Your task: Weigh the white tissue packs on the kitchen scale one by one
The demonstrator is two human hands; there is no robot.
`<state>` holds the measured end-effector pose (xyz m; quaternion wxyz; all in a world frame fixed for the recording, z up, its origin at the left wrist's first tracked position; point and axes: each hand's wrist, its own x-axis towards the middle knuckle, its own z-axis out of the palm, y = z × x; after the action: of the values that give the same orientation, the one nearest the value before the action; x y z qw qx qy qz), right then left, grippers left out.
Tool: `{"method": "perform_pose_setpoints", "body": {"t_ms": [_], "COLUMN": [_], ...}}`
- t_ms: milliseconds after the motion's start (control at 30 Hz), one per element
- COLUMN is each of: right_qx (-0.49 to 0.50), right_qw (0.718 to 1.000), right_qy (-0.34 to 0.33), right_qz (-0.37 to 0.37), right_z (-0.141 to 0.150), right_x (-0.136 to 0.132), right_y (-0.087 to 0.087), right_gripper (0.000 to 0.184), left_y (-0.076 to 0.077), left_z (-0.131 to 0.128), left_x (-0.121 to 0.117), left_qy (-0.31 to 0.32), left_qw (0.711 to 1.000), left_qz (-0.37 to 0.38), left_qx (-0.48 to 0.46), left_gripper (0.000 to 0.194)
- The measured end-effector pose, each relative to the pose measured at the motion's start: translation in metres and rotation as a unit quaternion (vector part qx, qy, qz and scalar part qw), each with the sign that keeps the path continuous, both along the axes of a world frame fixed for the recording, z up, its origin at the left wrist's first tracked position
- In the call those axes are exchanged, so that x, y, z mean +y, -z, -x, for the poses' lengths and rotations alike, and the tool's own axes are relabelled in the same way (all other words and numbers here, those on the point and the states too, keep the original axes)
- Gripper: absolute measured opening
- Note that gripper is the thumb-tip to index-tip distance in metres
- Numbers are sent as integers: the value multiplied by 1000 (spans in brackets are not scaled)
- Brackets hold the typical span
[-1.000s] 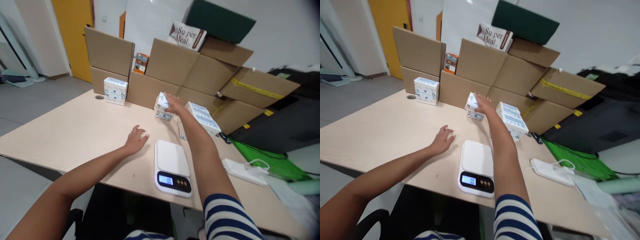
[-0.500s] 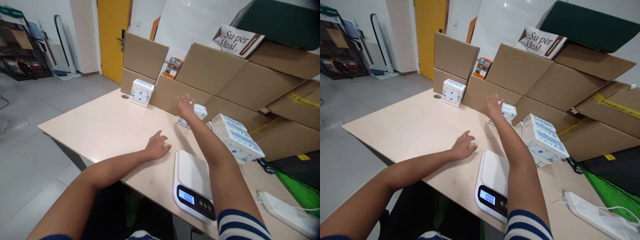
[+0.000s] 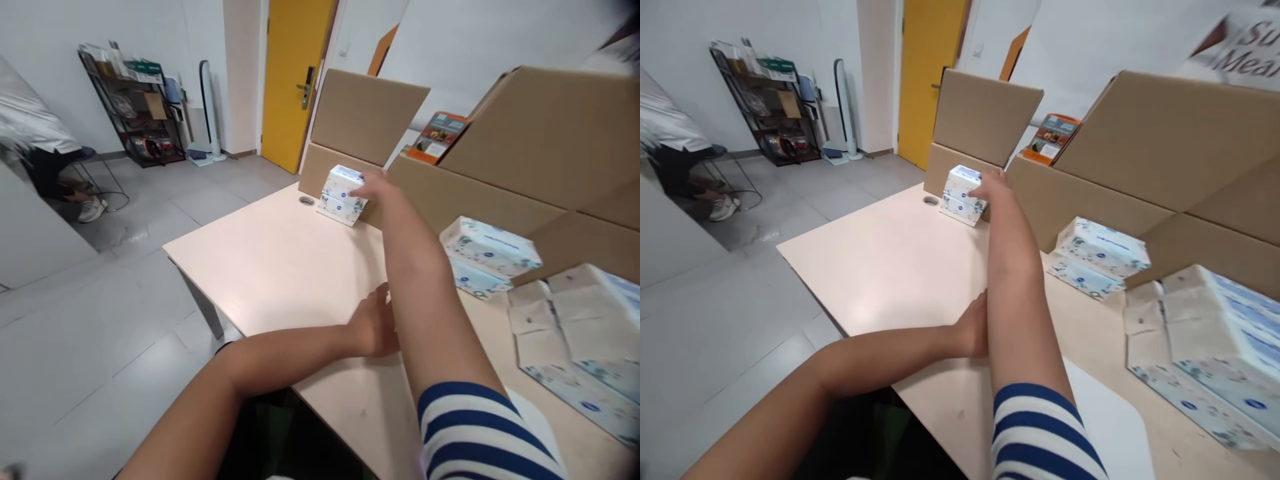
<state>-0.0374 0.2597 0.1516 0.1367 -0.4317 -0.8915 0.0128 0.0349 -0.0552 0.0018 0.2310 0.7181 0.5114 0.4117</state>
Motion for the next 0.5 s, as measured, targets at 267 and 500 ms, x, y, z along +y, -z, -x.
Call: {"method": "perform_pose_setpoints", "body": {"t_ms": [267, 500], "right_qx": [-41, 7], "right_qw": [996, 1000], "right_qy": [54, 2], "right_qz": [57, -18], "right_z": [-5, -23], "right_x": [-24, -62], "right_y": [-3, -8], "right_gripper": [87, 91], "left_y": [4, -9], "left_z": [-2, 2], "left_x": [1, -5], "left_qy": [-14, -24], "left_qw": [1000, 996], "left_qz": [12, 81], "left_qx": [-18, -31], "left_gripper": [94, 59]}}
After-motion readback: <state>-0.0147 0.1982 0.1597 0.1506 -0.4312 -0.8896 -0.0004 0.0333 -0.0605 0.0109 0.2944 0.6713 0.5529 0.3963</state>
